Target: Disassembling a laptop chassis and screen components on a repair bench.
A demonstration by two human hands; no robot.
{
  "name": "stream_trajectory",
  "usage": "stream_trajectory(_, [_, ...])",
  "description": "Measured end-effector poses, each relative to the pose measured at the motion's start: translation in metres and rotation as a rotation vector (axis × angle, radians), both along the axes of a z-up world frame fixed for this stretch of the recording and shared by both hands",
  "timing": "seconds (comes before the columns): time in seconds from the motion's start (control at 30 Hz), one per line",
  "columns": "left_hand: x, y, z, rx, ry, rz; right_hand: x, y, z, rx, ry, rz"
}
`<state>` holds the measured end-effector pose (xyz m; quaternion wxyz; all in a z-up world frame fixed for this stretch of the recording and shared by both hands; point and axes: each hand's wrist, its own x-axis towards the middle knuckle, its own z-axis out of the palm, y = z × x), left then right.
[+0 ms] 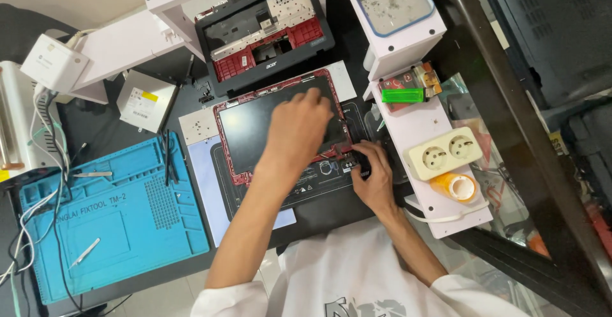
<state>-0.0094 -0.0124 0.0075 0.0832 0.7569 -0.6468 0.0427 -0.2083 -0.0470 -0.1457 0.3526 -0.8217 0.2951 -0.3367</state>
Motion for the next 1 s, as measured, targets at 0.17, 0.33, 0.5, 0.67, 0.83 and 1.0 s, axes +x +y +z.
stream_trajectory(0.17, [0.037,0.073,-0.002,-0.120,0.488,0.309,0.004,-0.002,0.009,0.166,-0.124,-0.057])
stream_trajectory(0.33, [0.031,0.135,-0.052,-0.279,0.880,0.431,0.024,-0.007,-0.002,0.403,-0.269,0.022])
stream_trajectory(0.5, [0.013,0.159,-0.072,-0.286,0.911,0.539,0.039,-0.004,-0.001,0.809,-0.191,0.251])
stream_trajectory(0.67, [0.008,0.164,-0.077,-0.262,0.909,0.575,0.046,-0.004,-0.007,0.787,-0.148,0.248])
stream_trajectory(0.83, [0.007,0.163,-0.077,-0.261,0.884,0.565,0.054,-0.004,0.023,0.645,-0.211,0.172])
stream_trajectory(1.0, [0.003,0.157,-0.082,-0.301,0.861,0.480,0.065,0.003,0.045,0.260,-0.023,0.377])
